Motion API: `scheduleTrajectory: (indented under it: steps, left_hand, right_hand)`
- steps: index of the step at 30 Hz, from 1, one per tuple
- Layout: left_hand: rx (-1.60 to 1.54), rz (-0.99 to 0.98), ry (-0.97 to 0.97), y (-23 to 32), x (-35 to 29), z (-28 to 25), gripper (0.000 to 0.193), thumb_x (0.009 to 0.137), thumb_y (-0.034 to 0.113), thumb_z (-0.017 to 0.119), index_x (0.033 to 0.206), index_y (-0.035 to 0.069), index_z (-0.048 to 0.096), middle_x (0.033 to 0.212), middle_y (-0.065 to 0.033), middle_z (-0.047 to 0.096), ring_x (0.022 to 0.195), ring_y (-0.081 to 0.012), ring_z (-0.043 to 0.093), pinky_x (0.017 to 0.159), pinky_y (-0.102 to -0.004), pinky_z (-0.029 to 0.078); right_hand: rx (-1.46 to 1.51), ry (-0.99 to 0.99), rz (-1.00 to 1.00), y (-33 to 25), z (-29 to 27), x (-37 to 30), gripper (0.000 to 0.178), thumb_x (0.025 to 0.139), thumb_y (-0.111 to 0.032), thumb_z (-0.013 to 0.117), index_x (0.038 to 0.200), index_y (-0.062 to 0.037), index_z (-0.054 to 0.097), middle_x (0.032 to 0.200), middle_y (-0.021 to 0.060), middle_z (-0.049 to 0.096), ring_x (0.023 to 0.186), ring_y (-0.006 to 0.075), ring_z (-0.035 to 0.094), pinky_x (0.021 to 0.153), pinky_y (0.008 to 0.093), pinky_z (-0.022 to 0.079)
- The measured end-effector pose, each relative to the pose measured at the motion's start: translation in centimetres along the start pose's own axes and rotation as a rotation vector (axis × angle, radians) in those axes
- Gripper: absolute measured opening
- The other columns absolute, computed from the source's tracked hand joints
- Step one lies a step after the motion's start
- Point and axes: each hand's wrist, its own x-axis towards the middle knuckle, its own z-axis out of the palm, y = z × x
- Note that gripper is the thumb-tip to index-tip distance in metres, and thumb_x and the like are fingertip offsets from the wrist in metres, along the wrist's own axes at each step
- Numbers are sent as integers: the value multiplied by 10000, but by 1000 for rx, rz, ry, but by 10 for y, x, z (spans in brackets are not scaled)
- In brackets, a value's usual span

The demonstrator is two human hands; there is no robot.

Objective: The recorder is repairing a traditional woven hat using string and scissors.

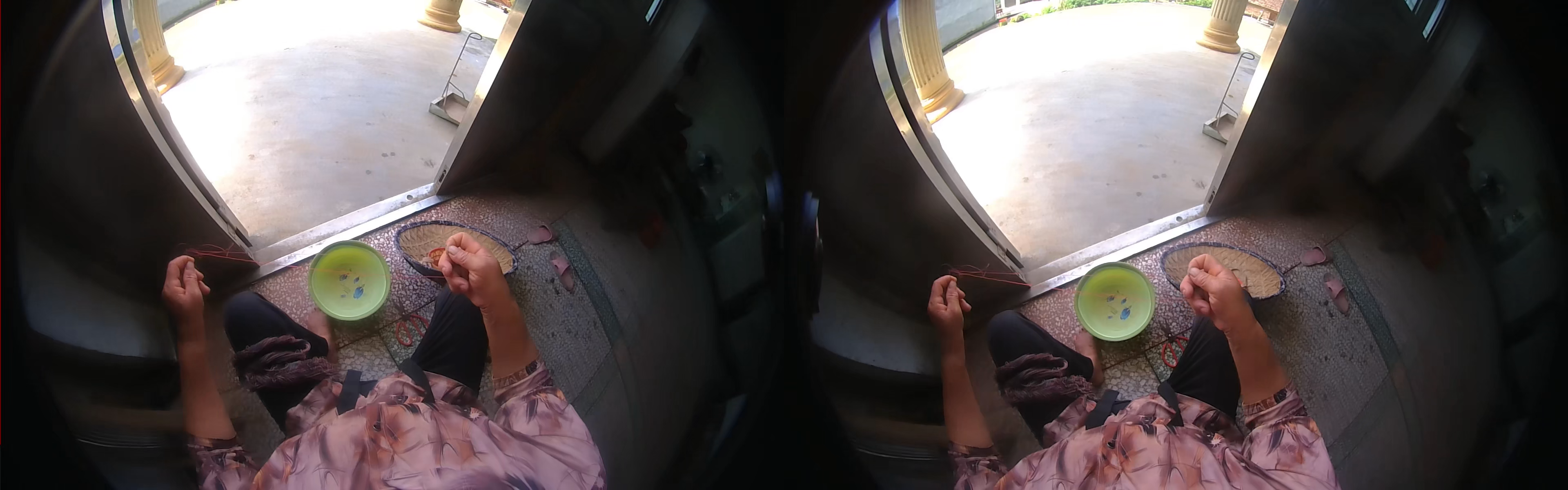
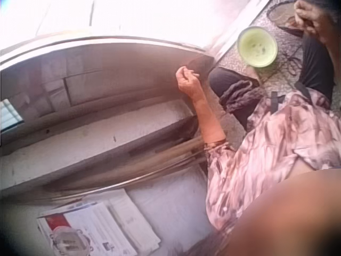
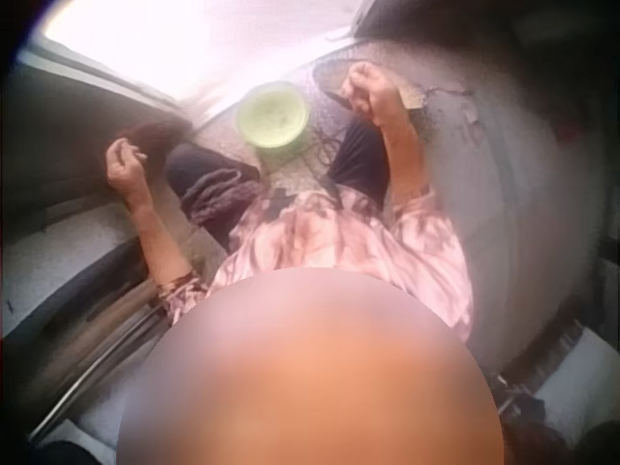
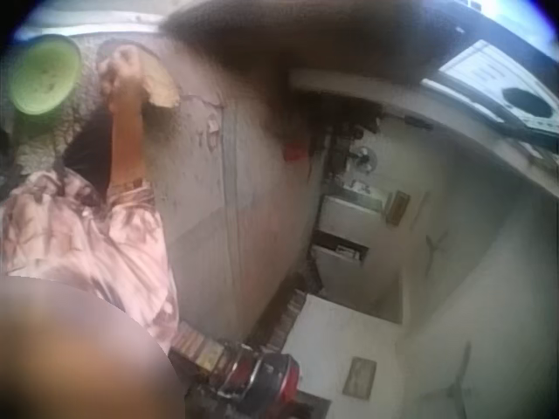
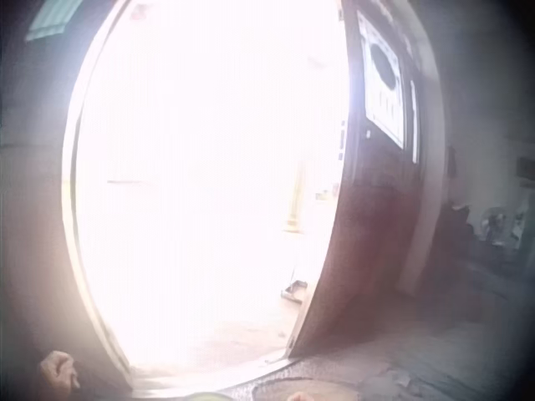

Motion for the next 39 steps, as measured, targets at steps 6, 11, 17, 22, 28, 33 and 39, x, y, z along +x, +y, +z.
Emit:
scheduleTrajectory:
  steps: [6,11,17,22,28,33,39]
  left_hand:
    - [186,-34,71,-58,18,-57,119,929,90,477,960,27,574,636,0,510,438,-41,455,422,-189,385]
    - [183,-222,107,-56,-6,-98,127,929,95,467,949,29,574,635,-3,505,428,-43,448,415,-194,387]
    - [38,-284,31,-14,3,-45,119,916,113,510,926,22,585,679,-23,576,478,-63,536,429,-202,404]
    - [-120,-434,60,8,-5,-55,120,909,147,539,955,45,584,716,-25,604,486,-81,569,379,-180,352]
    - [-321,-422,-4,30,-6,-44,118,912,143,527,958,48,581,733,-31,613,518,-100,590,415,-186,393]
    - [-415,-432,-63,36,0,-16,122,915,152,526,957,51,579,762,-37,634,571,-127,635,443,-195,448]
    - [-530,-487,-91,54,-3,12,126,922,158,514,973,54,566,791,-49,639,628,-165,665,482,-227,500]
  right_hand:
    - [1,93,-60,-17,-31,-1,68,938,-113,429,894,-79,469,672,53,546,387,50,344,355,180,282]
    - [12,20,-22,-11,-31,8,56,930,-112,446,886,-87,470,658,46,540,382,48,336,346,186,269]
    - [-114,158,-85,-2,-36,0,61,924,-137,443,881,-97,459,633,38,527,382,66,371,346,188,289]
    - [-192,44,-8,16,-4,10,64,914,-145,453,879,-91,460,638,44,545,417,71,418,378,186,324]
    - [-473,-182,0,30,47,18,64,900,-96,502,865,-49,525,681,26,581,466,47,453,424,174,351]
    - [-378,-474,35,40,108,15,105,908,-140,528,885,-40,546,756,25,607,533,54,507,480,187,405]
    - [-217,-823,227,43,169,7,170,912,-194,557,887,-26,552,871,62,633,595,80,562,540,208,450]
